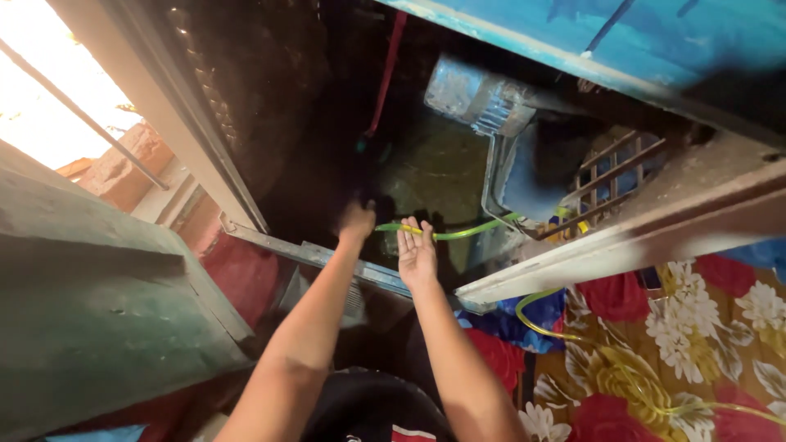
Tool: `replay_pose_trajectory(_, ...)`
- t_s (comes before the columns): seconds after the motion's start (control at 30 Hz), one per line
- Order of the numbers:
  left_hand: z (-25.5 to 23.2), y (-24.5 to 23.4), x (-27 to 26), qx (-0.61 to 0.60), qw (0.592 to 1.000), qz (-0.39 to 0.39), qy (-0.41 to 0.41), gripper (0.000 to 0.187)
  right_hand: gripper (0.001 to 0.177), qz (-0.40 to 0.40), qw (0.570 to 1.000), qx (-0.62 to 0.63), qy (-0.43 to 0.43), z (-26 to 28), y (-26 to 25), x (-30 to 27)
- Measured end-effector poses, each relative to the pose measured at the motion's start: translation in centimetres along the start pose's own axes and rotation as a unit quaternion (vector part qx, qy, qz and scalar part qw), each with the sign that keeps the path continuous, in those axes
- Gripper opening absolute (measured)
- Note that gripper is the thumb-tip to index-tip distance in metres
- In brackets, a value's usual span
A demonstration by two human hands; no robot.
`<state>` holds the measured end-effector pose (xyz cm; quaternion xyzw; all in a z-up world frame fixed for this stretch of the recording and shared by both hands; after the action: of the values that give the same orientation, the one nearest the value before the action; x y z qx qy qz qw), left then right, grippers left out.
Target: Repairing or cleaning an evaporative air cooler by manipulating the submersible pump and water lines.
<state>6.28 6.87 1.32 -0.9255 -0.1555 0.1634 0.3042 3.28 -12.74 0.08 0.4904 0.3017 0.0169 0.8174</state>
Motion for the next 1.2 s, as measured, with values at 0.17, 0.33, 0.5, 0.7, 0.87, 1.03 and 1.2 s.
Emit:
replay_pose_trajectory(0.17, -2.2, 1.1, 8.2, -0.028, 0.981, -0.083, 0.17, 0.06, 0.053, -0.009, 1.0, 0.0, 0.004, -0.3, 0.2, 0.1)
replay_pose_trajectory(0.33, -7.1, -0.2, 16.5, -0.056, 0.902, -0.229, 0.362, 0.064, 0.054, -0.023, 1.0, -0.006, -0.001, -0.3, -0.1, 0.5)
replay_pose_trajectory(0.5, -9.4, -0.4, 21.6, -0.002, 0.906, -0.196, 0.374, 0.078, 0.058, -0.052, 0.998, -0.02, 0.027, -0.5, -1.0, 1.2)
replay_pose_trajectory(0.7, -7.9, 1.7, 21.5, 0.035, 0.96, -0.072, 0.268, 0.058, 0.058, -0.081, 0.996, -0.032, 0.033, -0.8, -2.0, 2.0)
replay_pose_trajectory(0.87, -5.8, 1.1, 17.6, 0.03, 0.95, -0.129, 0.282, 0.044, 0.054, -0.1, 0.994, -0.025, 0.028, -1.4, -5.2, 3.9)
replay_pose_trajectory(1.03, -4.2, 0.9, 13.6, -0.017, 0.915, -0.218, 0.338, 0.035, 0.029, -0.124, 0.992, -0.023, 0.022, -1.4, -4.1, 3.3)
replay_pose_trajectory(1.2, 2.7, 6.8, 14.8, -0.13, 0.935, -0.072, 0.322, 0.035, 0.017, -0.154, 0.987, -0.043, 0.001, -1.9, -6.3, 4.5)
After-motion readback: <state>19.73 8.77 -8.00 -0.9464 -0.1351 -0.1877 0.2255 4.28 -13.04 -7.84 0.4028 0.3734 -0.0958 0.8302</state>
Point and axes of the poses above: each hand's wrist, its own x-axis towards the middle knuckle, its own y-axis out of the palm, z = x × y, the point moved 5 cm from there along x, towards the middle knuckle, and after that the axes turned 14 degrees about y, right-handed, at the moved point
